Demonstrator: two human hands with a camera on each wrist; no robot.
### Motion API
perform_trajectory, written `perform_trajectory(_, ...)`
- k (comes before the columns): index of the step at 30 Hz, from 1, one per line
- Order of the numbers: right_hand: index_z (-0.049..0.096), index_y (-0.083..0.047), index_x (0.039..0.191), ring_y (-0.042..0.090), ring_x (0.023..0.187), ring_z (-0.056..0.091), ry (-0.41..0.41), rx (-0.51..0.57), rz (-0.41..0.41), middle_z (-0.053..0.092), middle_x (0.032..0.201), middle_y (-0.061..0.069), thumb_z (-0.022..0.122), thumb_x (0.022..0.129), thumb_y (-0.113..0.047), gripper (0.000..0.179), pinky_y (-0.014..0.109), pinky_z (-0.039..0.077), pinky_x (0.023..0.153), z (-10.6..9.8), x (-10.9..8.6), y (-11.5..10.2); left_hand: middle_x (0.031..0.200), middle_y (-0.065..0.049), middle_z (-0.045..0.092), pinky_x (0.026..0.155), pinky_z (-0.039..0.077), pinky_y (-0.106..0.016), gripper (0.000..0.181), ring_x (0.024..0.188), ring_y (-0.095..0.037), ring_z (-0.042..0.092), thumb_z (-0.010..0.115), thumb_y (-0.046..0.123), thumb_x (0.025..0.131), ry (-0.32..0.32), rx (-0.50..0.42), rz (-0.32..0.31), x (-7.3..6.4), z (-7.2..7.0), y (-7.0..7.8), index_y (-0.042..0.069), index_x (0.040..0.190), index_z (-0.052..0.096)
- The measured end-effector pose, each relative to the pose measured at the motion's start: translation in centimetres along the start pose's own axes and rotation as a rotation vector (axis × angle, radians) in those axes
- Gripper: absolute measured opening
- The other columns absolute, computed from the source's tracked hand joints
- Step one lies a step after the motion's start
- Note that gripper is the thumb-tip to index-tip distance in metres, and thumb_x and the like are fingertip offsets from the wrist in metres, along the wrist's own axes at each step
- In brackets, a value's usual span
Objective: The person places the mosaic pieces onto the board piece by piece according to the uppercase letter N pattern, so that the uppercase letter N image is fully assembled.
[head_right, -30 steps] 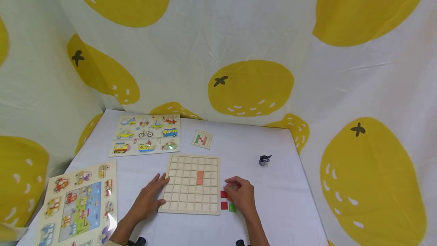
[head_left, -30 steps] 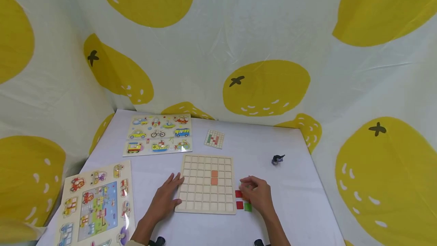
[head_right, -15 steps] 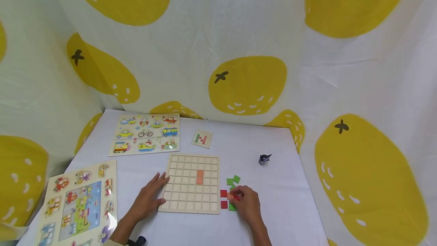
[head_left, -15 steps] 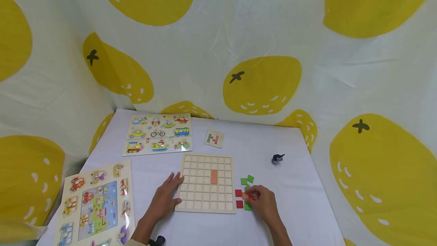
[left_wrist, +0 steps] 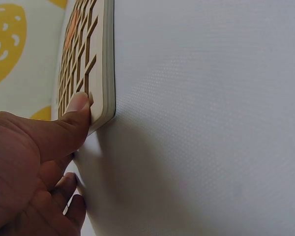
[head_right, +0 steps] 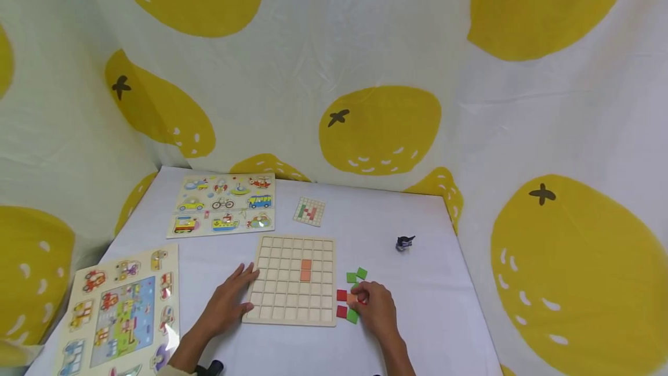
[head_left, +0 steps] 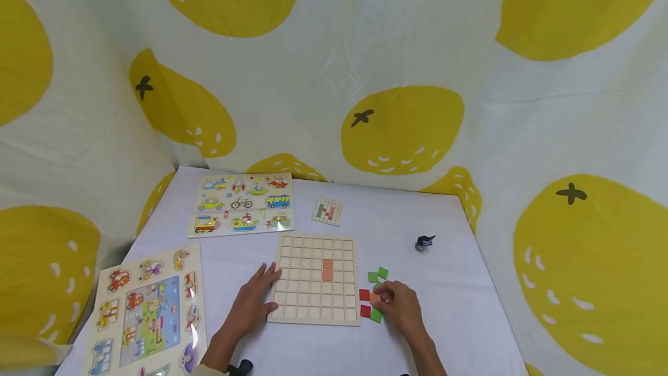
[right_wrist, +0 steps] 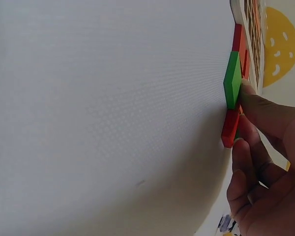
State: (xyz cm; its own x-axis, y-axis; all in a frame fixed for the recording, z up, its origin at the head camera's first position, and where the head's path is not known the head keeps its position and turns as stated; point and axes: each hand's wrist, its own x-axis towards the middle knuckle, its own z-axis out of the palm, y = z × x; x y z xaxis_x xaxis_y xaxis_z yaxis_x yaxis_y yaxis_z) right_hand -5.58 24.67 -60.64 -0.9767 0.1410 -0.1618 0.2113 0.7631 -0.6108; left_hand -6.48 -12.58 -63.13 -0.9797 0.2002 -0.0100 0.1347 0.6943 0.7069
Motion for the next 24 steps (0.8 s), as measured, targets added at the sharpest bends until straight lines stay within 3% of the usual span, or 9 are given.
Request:
perform_trajectory(7, 0.080, -0.016, 0.093, 0.015, 0.083, 0.052, 0.020, -0.053, -0.008, 0.064, 0.084, -0.002, 0.096, 0.075, -0.009, 0.025, 0.024, 0.043, 0.069, 0.1, 0.2, -0.2, 0.168, -0.009, 0.046, 0.120, 0.038, -0.068, 0.086, 0.159, -0.043, 0.035, 0.091, 0.000, 0.075, 0.001, 0.004, 0.009, 0.1, 0.1, -0.2, 0.013, 0.153, 0.058)
perform_trajectory(13, 0.076, -0.018, 0.086, 0.015, 0.075, 0.053, 0.010, 0.051, 0.001, 0.064, 0.078, -0.004, 0.094, 0.078, -0.012, 0.021, 0.022, 0.044, 0.062, -0.1, 0.2, -0.3, 0.169, -0.009, 0.045, 0.121, 0.037, -0.068, 0.086, 0.160, -0.042, 0.033, 0.091, 0.000, 0.076, -0.014, 0.005, -0.003, 0.2, 0.0, -0.2, 0.013, 0.154, 0.056)
perform_trajectory(24, 0.080, -0.021, 0.102, 0.012, 0.075, 0.053, 0.036, 0.140, -0.070, 0.060, 0.082, -0.003, 0.087, 0.087, -0.013, 0.018, 0.020, 0.045, 0.062, 0.1, -0.4, -1.3, 0.170, -0.008, 0.042, 0.123, 0.035, -0.067, 0.086, 0.162, -0.040, 0.030, 0.090, 0.000, 0.077, -0.029, 0.000, -0.032, 0.2, -0.1, 0.1, 0.014, 0.155, 0.055)
